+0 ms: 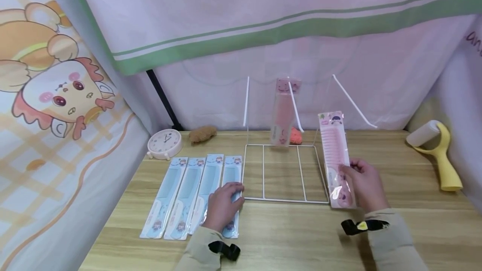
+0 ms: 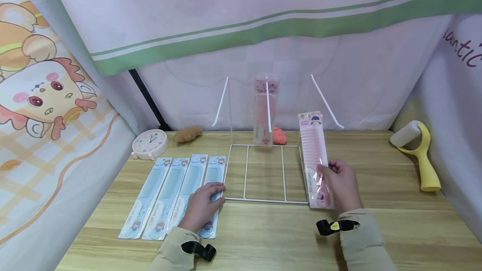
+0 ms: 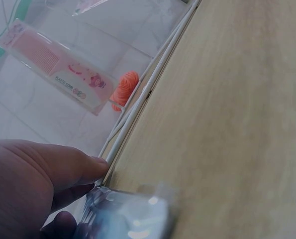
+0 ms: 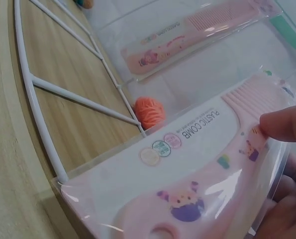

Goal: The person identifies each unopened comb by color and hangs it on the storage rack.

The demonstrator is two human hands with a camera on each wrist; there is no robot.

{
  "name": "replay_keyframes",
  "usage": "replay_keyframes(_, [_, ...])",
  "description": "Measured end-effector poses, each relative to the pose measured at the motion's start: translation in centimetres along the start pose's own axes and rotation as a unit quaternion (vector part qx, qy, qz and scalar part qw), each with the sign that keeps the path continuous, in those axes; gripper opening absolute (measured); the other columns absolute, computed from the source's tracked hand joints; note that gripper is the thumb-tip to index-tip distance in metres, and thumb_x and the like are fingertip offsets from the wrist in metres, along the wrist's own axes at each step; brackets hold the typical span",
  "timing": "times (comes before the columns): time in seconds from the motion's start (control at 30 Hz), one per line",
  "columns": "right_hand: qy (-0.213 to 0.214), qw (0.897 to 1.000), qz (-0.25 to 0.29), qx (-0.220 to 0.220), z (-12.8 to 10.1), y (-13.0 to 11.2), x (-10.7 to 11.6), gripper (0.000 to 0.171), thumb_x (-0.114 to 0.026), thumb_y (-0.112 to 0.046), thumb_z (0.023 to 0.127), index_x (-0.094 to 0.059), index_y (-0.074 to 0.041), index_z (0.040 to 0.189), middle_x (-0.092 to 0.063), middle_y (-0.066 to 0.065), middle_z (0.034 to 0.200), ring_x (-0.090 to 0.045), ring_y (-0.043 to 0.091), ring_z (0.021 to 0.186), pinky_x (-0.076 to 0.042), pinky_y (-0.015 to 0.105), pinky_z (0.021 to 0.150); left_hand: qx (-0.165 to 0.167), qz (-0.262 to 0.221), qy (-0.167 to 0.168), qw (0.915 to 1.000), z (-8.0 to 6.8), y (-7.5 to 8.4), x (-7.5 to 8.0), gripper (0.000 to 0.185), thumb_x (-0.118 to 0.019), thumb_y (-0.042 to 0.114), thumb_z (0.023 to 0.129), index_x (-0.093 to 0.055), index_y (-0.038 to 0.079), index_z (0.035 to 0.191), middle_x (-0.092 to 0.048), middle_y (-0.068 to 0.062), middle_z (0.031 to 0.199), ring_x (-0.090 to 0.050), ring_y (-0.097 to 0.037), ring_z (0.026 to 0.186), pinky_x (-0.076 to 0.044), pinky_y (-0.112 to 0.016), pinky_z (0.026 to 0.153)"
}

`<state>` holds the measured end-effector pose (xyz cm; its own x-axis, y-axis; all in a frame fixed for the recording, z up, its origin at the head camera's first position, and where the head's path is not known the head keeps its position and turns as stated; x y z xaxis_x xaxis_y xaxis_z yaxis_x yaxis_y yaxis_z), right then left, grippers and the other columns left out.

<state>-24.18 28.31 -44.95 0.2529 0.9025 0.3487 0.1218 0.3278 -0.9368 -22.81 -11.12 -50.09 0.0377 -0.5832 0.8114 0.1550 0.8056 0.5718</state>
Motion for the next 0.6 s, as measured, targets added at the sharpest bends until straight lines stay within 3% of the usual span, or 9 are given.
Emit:
replay_keyframes(0.2, [-0.026,0.999,0.026,0.000,-0.3,0.0,-0.8,0.041,-0.064,-0.026,0.099,-0.056,0.003,0.127,-0.062,-0.004,0.101,-0.056,0.008,0.090,-0.050,0.020,0.076,-0.001,0.000,-0.002,1.0000,0.1,0.0,0.0,0.029,-0.074,0.028,0.090,-0.073,0.021,0.118,-0.065,0.008,0.130,-0.059,-0.024,0.120,-0.041,-0.047,0.089])
replay_keyframes(0.43, [-0.042,0.997,0.035,0.062,-0.7,-0.1,-1.7,0.038,-0.067,-0.022,0.098,-0.058,0.008,0.119,-0.067,-0.006,0.093,-0.060,0.005,0.086,-0.050,0.018,0.078,0.002,0.001,-0.003,1.0000,0.1,-0.1,-0.1,0.029,-0.074,0.027,0.090,-0.074,0.021,0.118,-0.065,0.008,0.130,-0.059,-0.023,0.120,-0.041,-0.048,0.089])
replay_keyframes(0.6, [-0.059,0.995,0.042,0.075,-1.3,-0.6,-2.1,0.038,-0.067,-0.026,0.098,-0.059,0.006,0.116,-0.067,-0.003,0.093,-0.060,0.008,0.087,-0.050,0.019,0.079,0.001,-0.001,-0.002,1.0000,0.0,-0.1,-0.1,0.029,-0.075,0.027,0.090,-0.074,0.021,0.118,-0.065,0.008,0.129,-0.059,-0.023,0.120,-0.041,-0.047,0.089])
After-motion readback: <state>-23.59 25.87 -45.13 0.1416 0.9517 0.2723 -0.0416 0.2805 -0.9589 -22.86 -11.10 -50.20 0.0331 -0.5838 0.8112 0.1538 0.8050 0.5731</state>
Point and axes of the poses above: each hand's wrist, its own z-axis towards the middle knuckle, its own x-axis out of the back of the hand, y = z × x, the point moved 4 cm from there along z, towards the middle knuckle
